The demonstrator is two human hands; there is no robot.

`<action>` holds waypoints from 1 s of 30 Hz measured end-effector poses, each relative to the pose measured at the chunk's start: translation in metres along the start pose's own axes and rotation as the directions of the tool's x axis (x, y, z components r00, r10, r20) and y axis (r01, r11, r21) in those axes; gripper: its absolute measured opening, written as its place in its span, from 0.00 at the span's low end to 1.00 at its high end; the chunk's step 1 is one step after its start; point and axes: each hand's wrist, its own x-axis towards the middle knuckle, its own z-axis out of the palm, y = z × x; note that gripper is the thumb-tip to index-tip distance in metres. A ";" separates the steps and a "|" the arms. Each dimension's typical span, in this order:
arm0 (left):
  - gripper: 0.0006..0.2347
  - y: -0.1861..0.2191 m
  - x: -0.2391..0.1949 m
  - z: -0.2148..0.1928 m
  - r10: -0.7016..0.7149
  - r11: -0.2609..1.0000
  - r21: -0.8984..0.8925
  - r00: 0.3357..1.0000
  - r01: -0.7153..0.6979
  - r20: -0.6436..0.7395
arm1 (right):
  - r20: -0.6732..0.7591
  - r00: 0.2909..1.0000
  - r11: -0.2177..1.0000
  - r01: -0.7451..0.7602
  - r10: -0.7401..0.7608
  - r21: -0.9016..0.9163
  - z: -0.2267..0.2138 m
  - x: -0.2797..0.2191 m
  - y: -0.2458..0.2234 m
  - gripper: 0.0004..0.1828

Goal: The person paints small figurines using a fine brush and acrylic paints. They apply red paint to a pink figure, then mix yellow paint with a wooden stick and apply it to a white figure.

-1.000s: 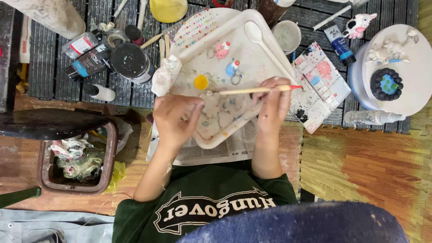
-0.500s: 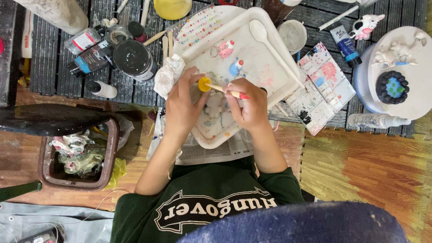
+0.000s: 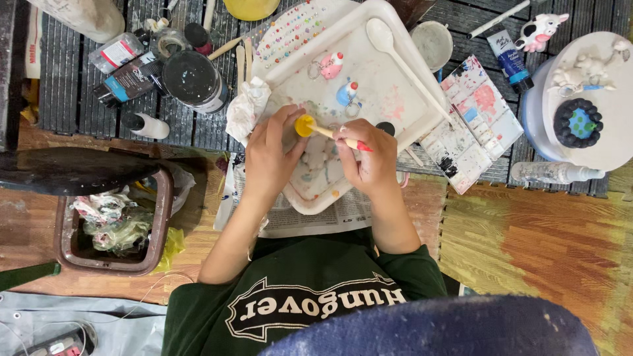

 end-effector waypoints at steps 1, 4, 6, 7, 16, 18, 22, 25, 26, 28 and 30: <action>0.25 0.000 0.000 0.000 0.000 1.000 0.002 1.000 0.000 0.004 | 0.006 1.000 1.000 -0.004 0.004 0.007 0.000 -0.001 -0.001 0.13; 0.25 -0.001 -0.001 -0.001 0.006 1.000 0.003 1.000 -0.006 0.015 | 0.021 1.000 1.000 0.004 -0.003 -0.006 -0.001 -0.001 -0.003 0.14; 0.25 -0.001 -0.001 -0.001 0.007 1.000 0.000 1.000 -0.007 0.017 | 0.010 1.000 1.000 0.008 -0.008 -0.021 -0.001 -0.001 -0.003 0.14; 0.25 -0.001 -0.001 0.000 0.007 1.000 -0.001 1.000 -0.007 0.017 | -0.004 1.000 1.000 0.007 -0.007 -0.023 -0.002 0.000 -0.003 0.13; 0.24 -0.002 -0.001 -0.001 0.037 0.999 -0.019 0.999 -0.037 0.013 | 0.009 1.000 1.000 -0.011 0.011 -0.021 -0.004 -0.001 -0.005 0.13; 0.24 -0.002 -0.002 -0.002 0.036 0.999 -0.011 0.999 -0.035 0.019 | 0.008 1.000 0.999 -0.009 0.009 -0.036 -0.004 -0.001 -0.006 0.13; 0.24 -0.002 -0.001 -0.001 0.037 0.999 0.001 0.999 -0.037 0.021 | 0.008 1.000 1.000 0.005 -0.005 -0.026 -0.005 0.000 -0.007 0.13; 0.24 -0.002 0.000 -0.002 0.040 0.999 -0.013 0.999 -0.040 0.028 | 0.004 1.000 1.000 0.016 -0.016 -0.022 -0.004 0.000 -0.007 0.13; 0.24 -0.002 -0.001 -0.003 0.035 0.999 -0.014 0.999 -0.035 0.032 | -0.006 1.000 0.999 0.023 -0.023 -0.032 -0.004 -0.001 -0.007 0.13; 0.24 -0.001 -0.001 -0.003 0.023 1.000 -0.013 0.999 -0.023 0.038 | -0.007 1.000 0.998 0.011 -0.011 -0.057 -0.005 0.000 -0.006 0.13; 0.23 0.000 0.000 -0.003 0.027 1.000 -0.014 0.999 -0.027 0.027 | -0.001 1.000 0.999 0.006 -0.006 -0.054 -0.005 0.000 -0.006 0.12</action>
